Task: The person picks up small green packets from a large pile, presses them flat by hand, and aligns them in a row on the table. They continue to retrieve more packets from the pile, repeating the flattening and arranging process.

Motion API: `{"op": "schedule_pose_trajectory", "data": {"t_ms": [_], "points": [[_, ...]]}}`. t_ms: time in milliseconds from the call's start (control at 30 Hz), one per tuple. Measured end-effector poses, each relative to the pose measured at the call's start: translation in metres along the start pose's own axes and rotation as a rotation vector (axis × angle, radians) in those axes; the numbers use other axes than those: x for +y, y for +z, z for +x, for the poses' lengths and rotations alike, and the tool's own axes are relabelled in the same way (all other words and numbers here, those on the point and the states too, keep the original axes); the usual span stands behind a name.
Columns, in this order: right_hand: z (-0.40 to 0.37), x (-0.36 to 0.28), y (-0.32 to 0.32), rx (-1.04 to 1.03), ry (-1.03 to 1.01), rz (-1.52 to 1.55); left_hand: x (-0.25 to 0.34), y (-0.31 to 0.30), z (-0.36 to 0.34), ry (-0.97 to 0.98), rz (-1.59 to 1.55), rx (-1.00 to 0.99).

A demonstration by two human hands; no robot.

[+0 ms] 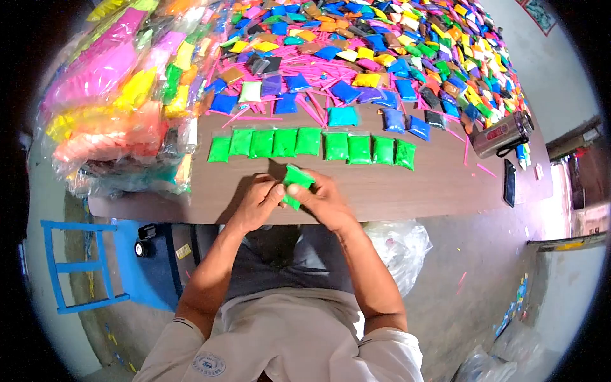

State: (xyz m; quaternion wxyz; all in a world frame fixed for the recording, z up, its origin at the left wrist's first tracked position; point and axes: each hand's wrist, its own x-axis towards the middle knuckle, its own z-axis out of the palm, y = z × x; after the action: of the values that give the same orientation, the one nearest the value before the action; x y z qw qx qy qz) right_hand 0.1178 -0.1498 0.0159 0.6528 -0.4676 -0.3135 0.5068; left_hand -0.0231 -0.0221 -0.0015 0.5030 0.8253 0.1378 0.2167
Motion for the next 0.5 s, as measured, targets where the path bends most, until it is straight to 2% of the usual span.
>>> {"op": "schedule_pose_trajectory", "data": {"t_ms": [100, 200, 233, 333, 367, 500], "points": [[-0.001, 0.005, -0.002, 0.062, -0.008, -0.282, -0.002, 0.002, 0.001, 0.062, 0.046, 0.001], [0.001, 0.009, -0.001, 0.063, -0.030, -0.217, 0.001, 0.002, 0.001, 0.009, 0.025, -0.014], [0.000, 0.004, -0.004, 0.063, 0.027, -0.335, -0.002, 0.001, 0.000, 0.017, 0.043, -0.028], [0.002, 0.002, -0.001, 0.085, 0.008, -0.394, -0.008, 0.001, 0.000, 0.058, 0.099, -0.045], [0.004, 0.013, -0.001, 0.115, -0.126, -0.467, -0.006, 0.002, 0.001, 0.068, 0.069, -0.040], [-0.001, 0.014, -0.007, 0.206, -0.150, -0.510, -0.001, 0.006, 0.002, 0.117, 0.191, -0.009]]}}
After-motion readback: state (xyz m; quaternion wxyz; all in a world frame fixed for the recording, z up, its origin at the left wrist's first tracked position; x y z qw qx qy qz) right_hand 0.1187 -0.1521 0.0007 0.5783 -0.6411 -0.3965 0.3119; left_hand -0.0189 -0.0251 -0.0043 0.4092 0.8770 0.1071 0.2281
